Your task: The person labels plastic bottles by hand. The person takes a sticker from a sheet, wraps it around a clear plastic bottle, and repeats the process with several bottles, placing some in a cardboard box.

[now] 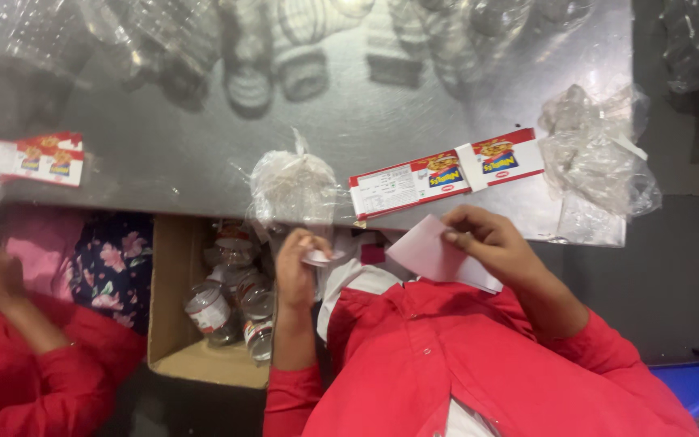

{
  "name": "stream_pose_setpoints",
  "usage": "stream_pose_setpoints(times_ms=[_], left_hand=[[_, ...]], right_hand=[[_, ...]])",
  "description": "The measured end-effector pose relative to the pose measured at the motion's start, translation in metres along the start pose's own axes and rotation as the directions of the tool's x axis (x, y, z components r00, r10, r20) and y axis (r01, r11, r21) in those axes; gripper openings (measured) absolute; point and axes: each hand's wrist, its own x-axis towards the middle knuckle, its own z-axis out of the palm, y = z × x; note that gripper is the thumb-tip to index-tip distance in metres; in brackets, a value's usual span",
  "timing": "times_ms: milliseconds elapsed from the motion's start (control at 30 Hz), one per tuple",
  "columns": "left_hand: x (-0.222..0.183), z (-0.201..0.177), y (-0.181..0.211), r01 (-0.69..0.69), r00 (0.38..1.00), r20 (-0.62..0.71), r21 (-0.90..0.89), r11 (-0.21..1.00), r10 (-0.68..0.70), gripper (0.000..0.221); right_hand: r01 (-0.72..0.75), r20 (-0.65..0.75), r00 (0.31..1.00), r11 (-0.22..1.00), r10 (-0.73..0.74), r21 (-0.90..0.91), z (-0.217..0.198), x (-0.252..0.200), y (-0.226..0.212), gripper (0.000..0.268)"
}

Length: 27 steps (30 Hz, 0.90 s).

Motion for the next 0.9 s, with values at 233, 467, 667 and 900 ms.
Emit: stream_pose_setpoints(times_ms=[233,467,667,900], left_hand=[[-0.006,-0.068,0.005,0.193,0.925,-0.304,0.892,0.41,0.226,0.023],[-0.01,0.074,0.043,-0.469,0.822,0.359,0.867,0.167,0.442,0.046],[0.023,0.138,0.065,-0.694,0.719,0.649,0.65,0.31,0.249,0.052],[0.104,0.188,0.065,-0.657,0.727,0.681,0.65,0.382,0.092,0.062]], right_hand=[[-0.017,-0.068,0.998,0.994,0.01,-0.105,-0.002,0.004,-0.011,0.019],[-0.135,0.156,0.979,0.991,0.133,0.002,0.027,0.031,0.001,0.028],[-0.371,0.206,0.922,0.902,0.329,0.219,0.047,0.046,0.018,0.04],[0.186,-0.143,0.903,0.668,-0.405,-0.72,-0.019,-0.012,-0.005,0.039]])
